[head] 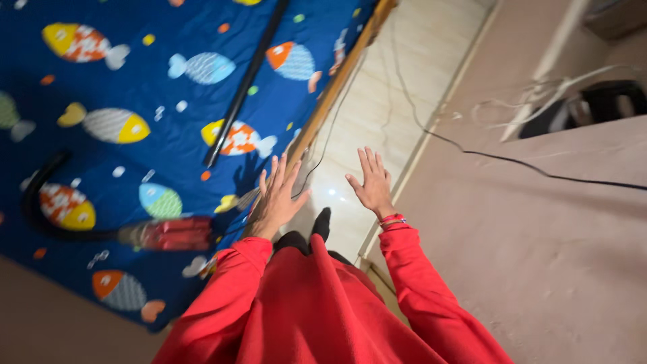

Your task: The person assembles a small hand vacuum by attaching different nozzle attachments and extension tubes to the main body on a bed.

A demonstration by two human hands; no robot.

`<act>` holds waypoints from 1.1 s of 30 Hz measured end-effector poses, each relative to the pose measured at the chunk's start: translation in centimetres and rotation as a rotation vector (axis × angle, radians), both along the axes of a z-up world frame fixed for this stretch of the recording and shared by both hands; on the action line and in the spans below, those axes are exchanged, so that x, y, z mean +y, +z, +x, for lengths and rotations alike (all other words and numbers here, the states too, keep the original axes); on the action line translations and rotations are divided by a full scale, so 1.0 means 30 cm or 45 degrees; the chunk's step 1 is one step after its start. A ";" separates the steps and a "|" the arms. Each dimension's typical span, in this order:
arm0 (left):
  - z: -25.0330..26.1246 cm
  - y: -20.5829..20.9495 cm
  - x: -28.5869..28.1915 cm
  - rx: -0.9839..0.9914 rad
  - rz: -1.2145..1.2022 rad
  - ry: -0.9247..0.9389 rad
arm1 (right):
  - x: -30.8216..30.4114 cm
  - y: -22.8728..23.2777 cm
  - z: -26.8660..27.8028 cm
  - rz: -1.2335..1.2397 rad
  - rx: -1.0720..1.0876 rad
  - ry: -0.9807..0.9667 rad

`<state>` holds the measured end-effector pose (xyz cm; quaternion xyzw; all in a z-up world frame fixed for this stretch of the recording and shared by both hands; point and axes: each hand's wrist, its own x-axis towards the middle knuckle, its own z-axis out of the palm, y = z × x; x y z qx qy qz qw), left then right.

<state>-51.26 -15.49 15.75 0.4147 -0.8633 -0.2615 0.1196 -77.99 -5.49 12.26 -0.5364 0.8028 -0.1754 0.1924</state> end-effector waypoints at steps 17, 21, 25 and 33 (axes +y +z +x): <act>-1.075 -0.178 -0.657 -0.003 -0.016 -0.008 | -0.465 0.029 -0.972 0.255 -0.035 -0.235; -1.315 -0.166 -0.893 0.006 -0.109 0.018 | -0.638 0.018 -1.213 0.245 0.092 -0.191; -1.511 -0.174 -1.086 0.002 -0.170 0.008 | -0.817 -0.065 -1.417 0.119 0.071 -0.173; -1.865 -0.352 -1.462 -0.190 -0.217 0.082 | -1.215 -0.322 -1.783 0.077 0.017 -0.019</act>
